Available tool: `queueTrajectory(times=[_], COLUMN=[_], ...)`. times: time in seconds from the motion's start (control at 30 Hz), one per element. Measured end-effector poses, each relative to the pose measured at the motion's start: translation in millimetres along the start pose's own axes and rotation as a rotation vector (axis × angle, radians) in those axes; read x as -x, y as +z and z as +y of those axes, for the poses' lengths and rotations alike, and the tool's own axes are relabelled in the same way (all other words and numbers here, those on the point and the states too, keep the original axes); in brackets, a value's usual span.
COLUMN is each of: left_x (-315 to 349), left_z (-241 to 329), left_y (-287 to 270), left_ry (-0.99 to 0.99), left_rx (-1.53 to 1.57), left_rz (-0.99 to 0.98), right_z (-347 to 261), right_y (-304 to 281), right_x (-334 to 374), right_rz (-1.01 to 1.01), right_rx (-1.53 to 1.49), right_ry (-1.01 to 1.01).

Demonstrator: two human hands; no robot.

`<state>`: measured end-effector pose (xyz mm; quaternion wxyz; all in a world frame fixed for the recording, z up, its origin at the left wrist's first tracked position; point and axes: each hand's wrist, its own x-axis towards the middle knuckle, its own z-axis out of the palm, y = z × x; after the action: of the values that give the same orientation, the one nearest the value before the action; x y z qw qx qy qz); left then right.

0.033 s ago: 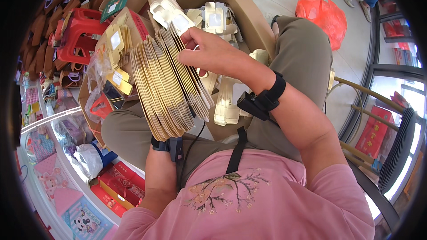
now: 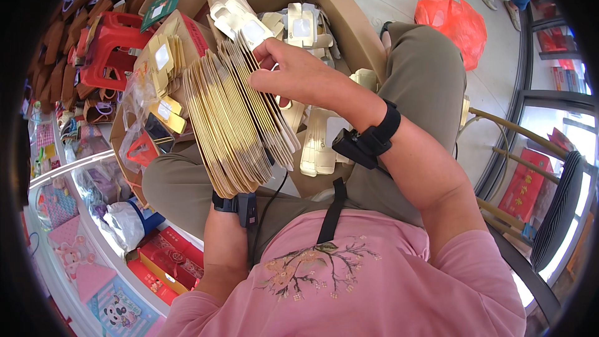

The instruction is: The person sorts through a large cardboard box of unfolded small white and gold gift boxes, picking them up by hand and stacking them into a neat pile.

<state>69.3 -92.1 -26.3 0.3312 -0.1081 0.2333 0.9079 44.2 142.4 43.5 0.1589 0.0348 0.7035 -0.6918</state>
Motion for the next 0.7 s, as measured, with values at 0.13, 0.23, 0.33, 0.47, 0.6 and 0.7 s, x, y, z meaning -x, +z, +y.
queueTrajectory(times=[0.13, 0.23, 0.33, 0.47, 0.6, 0.7], left_x=[-2.2, -5.7, -6.8, -7.8, -8.4, -9.0], left_z=[-0.2, -1.7, -1.6, -0.1, 1.5, 2.1], left_y=[-2.4, -5.6, -9.3, -11.0, -15.7, -9.0], left_ry=[-0.007, -0.009, -0.010, -0.010, -0.003, 0.014], left_rx=[0.005, 0.018, 0.031, 0.043, 0.052, 0.010], left_rz=[-0.010, -0.026, -0.041, -0.062, -0.070, -0.036], right_z=[1.0, 5.6, 3.8, 5.0, 4.9, 6.1], right_y=[0.4, -2.1, -1.1, -0.1, 0.7, 1.1], right_x=[-0.8, -8.5, -7.9, -8.9, -10.1, -11.3], right_rz=[0.006, 0.010, 0.007, 0.007, 0.015, 0.022], right_rx=[0.012, 0.012, 0.020, 0.023, 0.045, 0.051], right_ry=[0.000, -0.031, -0.019, -0.030, -0.029, -0.036])
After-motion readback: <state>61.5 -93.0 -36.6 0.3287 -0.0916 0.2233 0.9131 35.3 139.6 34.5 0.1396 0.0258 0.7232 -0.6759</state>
